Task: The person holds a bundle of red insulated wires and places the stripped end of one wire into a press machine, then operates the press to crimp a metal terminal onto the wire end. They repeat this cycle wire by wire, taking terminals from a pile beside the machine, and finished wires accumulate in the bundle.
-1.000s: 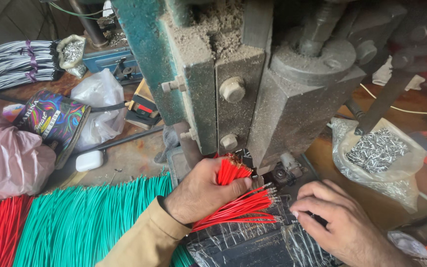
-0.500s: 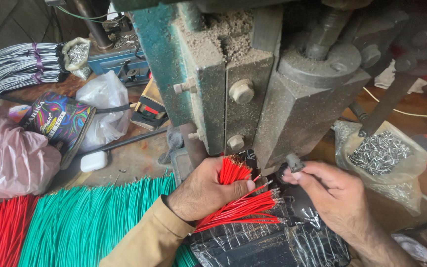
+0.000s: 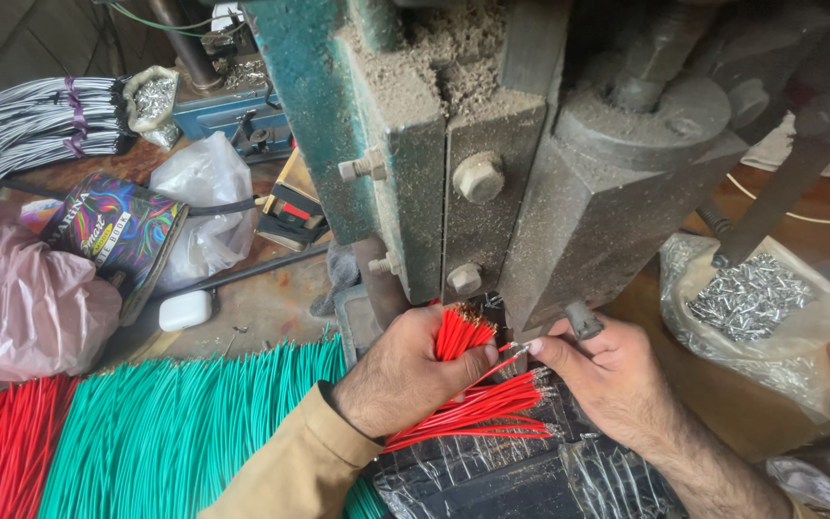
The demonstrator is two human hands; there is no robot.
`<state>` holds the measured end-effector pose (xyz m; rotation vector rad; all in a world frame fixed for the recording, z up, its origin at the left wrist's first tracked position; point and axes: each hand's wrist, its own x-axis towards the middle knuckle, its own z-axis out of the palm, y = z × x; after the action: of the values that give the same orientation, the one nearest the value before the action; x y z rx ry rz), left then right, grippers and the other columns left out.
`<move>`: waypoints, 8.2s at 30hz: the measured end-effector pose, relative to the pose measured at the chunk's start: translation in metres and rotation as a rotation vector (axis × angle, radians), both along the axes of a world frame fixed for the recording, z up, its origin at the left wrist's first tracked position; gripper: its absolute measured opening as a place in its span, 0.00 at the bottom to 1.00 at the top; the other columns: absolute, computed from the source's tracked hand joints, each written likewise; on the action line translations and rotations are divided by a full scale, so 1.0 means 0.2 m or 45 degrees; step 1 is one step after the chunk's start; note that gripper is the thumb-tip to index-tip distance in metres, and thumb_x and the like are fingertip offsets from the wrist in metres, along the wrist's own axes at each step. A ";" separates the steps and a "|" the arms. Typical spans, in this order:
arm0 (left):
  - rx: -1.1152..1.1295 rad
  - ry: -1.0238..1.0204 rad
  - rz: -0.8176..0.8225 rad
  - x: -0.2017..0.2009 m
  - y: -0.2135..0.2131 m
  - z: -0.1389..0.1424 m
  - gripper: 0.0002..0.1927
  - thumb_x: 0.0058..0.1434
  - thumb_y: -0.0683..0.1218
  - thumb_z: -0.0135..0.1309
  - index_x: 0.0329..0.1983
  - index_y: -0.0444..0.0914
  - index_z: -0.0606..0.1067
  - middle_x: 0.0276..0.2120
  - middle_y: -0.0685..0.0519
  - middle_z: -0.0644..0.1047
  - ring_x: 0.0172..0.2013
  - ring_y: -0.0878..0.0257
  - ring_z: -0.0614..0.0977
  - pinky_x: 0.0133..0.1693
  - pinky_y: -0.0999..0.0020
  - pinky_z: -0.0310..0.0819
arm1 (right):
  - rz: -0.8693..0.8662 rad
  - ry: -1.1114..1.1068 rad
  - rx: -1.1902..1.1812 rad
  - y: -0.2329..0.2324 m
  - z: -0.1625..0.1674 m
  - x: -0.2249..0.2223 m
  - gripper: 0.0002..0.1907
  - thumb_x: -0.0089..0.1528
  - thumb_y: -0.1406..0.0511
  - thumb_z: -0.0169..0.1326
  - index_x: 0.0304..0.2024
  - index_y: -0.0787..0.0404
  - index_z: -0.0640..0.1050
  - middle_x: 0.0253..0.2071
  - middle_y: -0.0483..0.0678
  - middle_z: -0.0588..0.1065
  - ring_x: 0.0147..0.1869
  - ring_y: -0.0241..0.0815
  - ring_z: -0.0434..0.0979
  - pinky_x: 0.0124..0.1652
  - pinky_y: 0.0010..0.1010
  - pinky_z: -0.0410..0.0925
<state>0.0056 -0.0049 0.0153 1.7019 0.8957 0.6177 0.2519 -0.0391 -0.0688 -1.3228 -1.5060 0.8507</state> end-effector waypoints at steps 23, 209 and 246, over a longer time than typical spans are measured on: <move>0.062 -0.080 -0.033 0.00 -0.02 0.00 0.11 0.61 0.45 0.62 0.39 0.33 0.77 0.26 0.52 0.79 0.29 0.70 0.77 0.33 0.68 0.76 | 0.219 0.104 0.004 -0.12 0.15 0.06 0.09 0.61 0.69 0.59 0.42 0.67 0.85 0.39 0.48 0.83 0.41 0.35 0.84 0.41 0.27 0.77; -0.052 -0.035 0.023 0.01 0.04 -0.06 0.10 0.64 0.45 0.58 0.32 0.33 0.76 0.22 0.55 0.78 0.25 0.70 0.79 0.30 0.71 0.76 | 0.021 0.408 -0.017 0.01 0.00 -0.04 0.06 0.62 0.72 0.55 0.42 0.66 0.80 0.36 0.44 0.79 0.42 0.30 0.78 0.43 0.26 0.73; -0.044 -0.148 -0.070 -0.02 0.04 -0.07 0.10 0.63 0.46 0.61 0.36 0.33 0.78 0.26 0.59 0.78 0.30 0.74 0.75 0.35 0.71 0.75 | 0.248 -0.629 -0.216 -0.24 0.02 0.38 0.09 0.58 0.62 0.66 0.38 0.59 0.84 0.43 0.42 0.73 0.50 0.37 0.72 0.49 0.27 0.71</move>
<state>0.0025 0.0022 0.0010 1.6373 0.7705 0.6536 0.3285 -0.0877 -0.0657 -1.6103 -2.0072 0.8237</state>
